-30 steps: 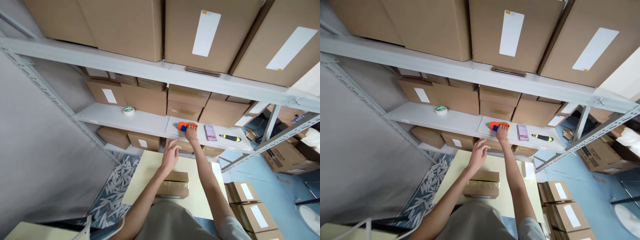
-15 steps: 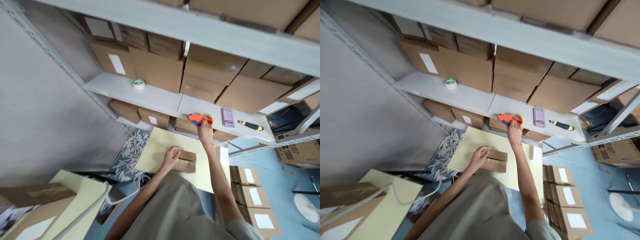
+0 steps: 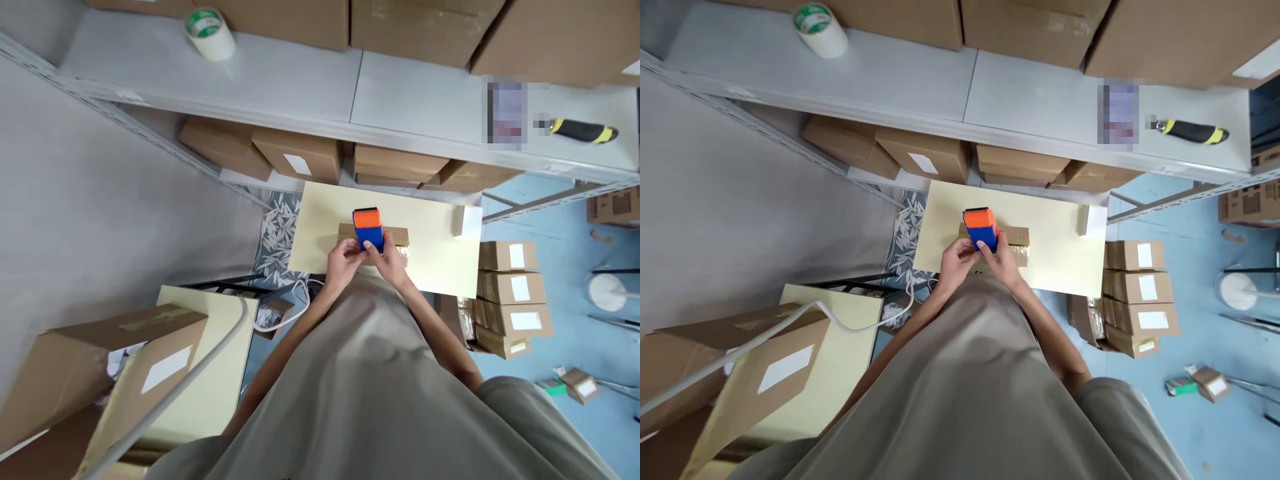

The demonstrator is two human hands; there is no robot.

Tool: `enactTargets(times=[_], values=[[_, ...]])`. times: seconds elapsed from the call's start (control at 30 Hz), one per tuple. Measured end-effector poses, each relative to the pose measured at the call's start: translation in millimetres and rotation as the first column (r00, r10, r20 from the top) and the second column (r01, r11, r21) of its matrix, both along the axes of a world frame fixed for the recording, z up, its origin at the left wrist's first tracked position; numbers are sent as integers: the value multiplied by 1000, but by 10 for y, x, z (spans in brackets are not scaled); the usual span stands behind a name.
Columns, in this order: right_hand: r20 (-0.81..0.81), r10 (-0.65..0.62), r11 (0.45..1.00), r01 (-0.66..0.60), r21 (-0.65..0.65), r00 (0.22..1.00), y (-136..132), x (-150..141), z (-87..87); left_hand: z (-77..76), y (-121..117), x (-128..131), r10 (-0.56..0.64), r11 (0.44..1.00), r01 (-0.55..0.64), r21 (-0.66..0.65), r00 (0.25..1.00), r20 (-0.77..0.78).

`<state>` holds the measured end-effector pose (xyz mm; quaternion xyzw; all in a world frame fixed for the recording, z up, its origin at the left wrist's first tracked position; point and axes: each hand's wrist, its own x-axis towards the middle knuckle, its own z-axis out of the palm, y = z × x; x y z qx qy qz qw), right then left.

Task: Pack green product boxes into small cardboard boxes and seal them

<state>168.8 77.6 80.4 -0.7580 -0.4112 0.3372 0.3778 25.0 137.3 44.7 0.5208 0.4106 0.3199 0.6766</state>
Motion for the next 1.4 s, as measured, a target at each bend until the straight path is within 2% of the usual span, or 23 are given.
enactTargets(times=[0.23,0.43,0.6,0.77,1.0,1.13,1.27,1.33,1.4], values=[[-81,-18,1000,18,5,997,1,49,-2,69,26,-110,-80,996,80,31,997,-3],[-149,164,980,-178,-84,975,-149,223,104,17,140,-189,32,993,-25,-114,997,68],[-195,283,937,-314,-154,939,-247,308,182,13,294,-248,-1,989,16,-146,995,100],[-207,331,913,-368,-178,921,-269,372,190,14,366,-268,15,981,1,-195,997,80],[-150,444,860,-467,-205,883,-265,483,225,-92,405,-283,-72,927,101,-362,993,92],[-116,500,815,-511,-274,858,-229,566,212,-144,377,-302,-82,916,108,-387,993,84],[-120,554,769,-562,-306,824,-116,637,271,-209,300,-277,-54,943,69,-326,997,54],[-104,579,750,-578,-322,809,-36,669,348,-249,225,-219,15,960,-2,-279,999,46],[-118,605,708,-599,-373,788,51,707,447,-286,136,-140,113,961,-99,-256,993,40]])
